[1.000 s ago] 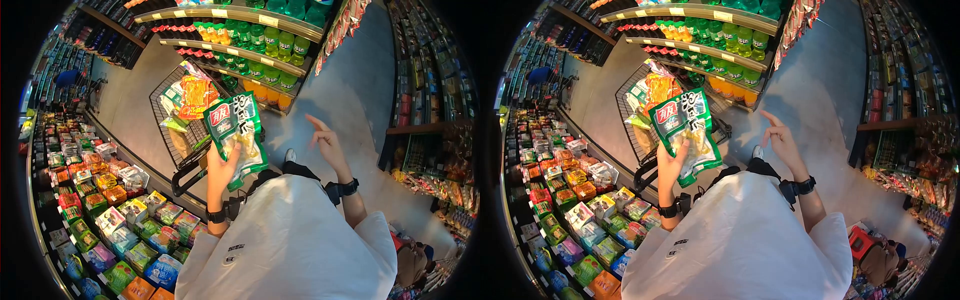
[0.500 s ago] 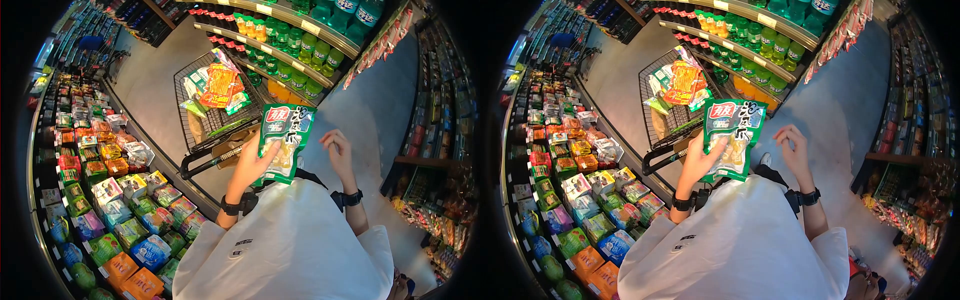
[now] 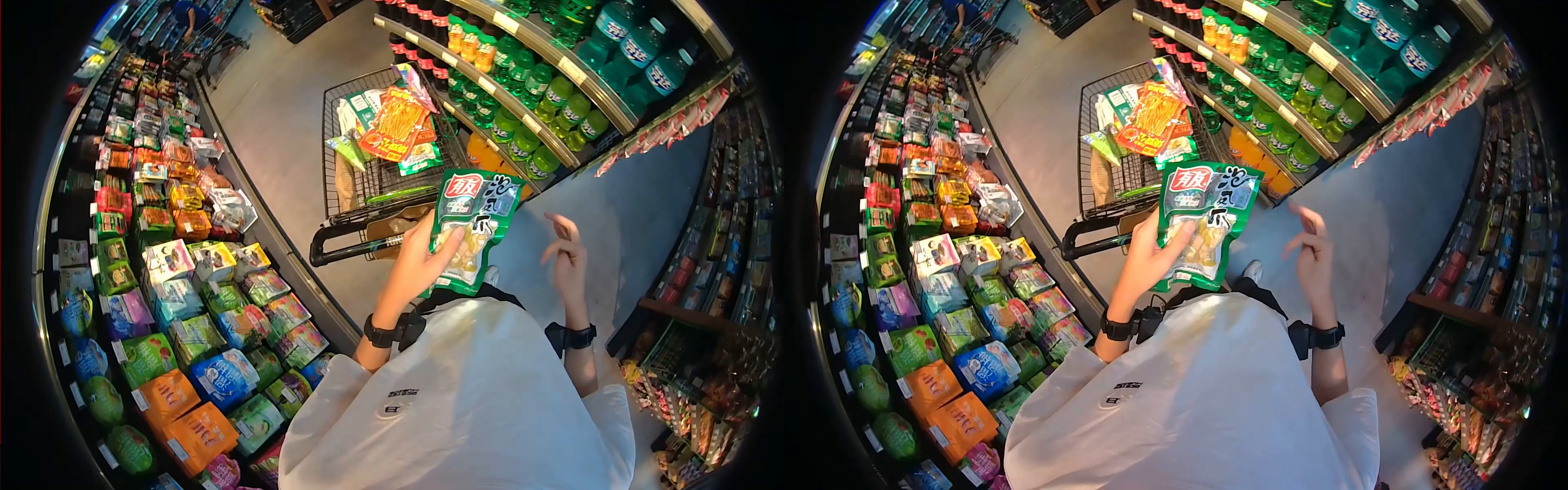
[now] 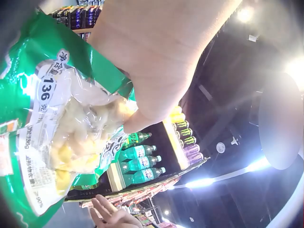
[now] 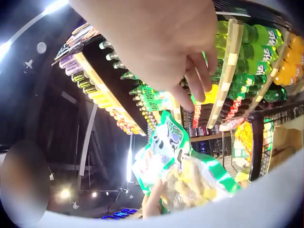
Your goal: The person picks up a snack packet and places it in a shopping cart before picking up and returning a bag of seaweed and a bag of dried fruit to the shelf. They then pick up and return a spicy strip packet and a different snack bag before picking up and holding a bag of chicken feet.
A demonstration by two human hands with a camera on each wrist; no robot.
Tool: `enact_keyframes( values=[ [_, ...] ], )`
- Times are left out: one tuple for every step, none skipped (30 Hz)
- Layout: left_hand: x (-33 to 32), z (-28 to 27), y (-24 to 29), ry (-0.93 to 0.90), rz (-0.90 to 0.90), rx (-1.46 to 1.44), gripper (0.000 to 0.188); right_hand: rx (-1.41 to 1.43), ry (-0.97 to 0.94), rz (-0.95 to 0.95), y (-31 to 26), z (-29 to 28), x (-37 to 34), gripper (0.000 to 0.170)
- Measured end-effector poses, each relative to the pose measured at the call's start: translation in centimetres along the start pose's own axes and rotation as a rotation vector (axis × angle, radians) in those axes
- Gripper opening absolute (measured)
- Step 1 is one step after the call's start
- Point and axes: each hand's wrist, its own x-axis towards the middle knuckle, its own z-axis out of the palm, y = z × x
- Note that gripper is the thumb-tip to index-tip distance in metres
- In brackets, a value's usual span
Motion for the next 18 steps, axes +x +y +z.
enact_keyframes(
  values=[
    [-0.1,-0.3,-0.4,0.048,0.005,-0.019,0.032,0.215,-0.035,0.034,0.4,0.3,0.1,0.040],
    [-0.4,-0.8,-0.6,0.080,-0.021,-0.012,0.032,0.429,-0.063,0.075,0.7,0.6,0.3,0.052],
    [-0.7,-1.5,-0.9,0.108,-0.049,-0.009,0.031,0.827,-0.095,0.247,-1.2,1.3,0.8,0.065],
    [-1.1,-1.9,-1.3,0.125,-0.080,-0.016,0.031,1.215,-0.109,0.429,-3.2,1.9,1.1,0.078],
    [-1.3,-2.3,-0.9,0.158,-0.071,-0.011,0.030,1.358,-0.071,0.513,-5.2,2.2,1.5,0.086],
    [-1.6,-2.9,-1.6,0.210,-0.027,0.077,0.029,1.495,-0.019,0.590,-7.3,2.6,2.3,0.095],
    [-1.8,-3.2,-2.4,0.266,-0.034,0.065,0.025,1.630,0.040,0.657,-8.5,3.0,2.9,0.103],
    [-2.1,-3.7,-2.9,0.292,-0.016,0.033,0.025,1.616,0.062,0.631,-8.7,3.3,3.1,0.103],
    [-2.5,-4.3,-2.4,0.305,-0.075,-0.039,0.026,1.605,0.074,0.603,-8.7,3.8,3.3,0.102],
    [-2.8,-4.7,-1.9,0.311,-0.112,-0.132,0.027,1.598,0.079,0.580,-8.7,4.2,3.4,0.102],
    [-3.2,-5.3,-2.4,0.323,-0.111,-0.144,0.028,1.599,0.080,0.568,-9.0,4.5,3.3,0.102],
    [-3.5,-5.8,-2.8,0.342,-0.111,-0.150,0.029,1.605,0.072,0.559,-9.1,5.0,3.4,0.101],
    [-3.8,-6.2,-2.9,0.346,-0.118,-0.141,0.030,1.616,0.059,0.552,-9.3,5.5,3.6,0.101],
    [-4.1,-6.8,-2.8,0.352,-0.127,-0.129,0.031,1.616,0.060,0.550,-9.6,6.2,3.8,0.100],
    [-4.5,-7.4,-2.8,0.355,-0.138,-0.114,0.031,1.618,0.063,0.548,-10.0,6.8,3.9,0.100],
    [-4.7,-7.8,-3.1,0.366,-0.152,-0.096,0.032,1.620,0.067,0.543,-10.4,7.4,4.0,0.100],
    [-5.0,-8.2,-3.5,0.375,-0.166,-0.077,0.032,1.622,0.066,0.551,-10.4,8.0,3.9,0.100],
    [-5.2,-8.5,-3.7,0.381,-0.179,-0.060,0.032,1.624,0.067,0.557,-10.3,8.4,3.9,0.099]
  ],
)
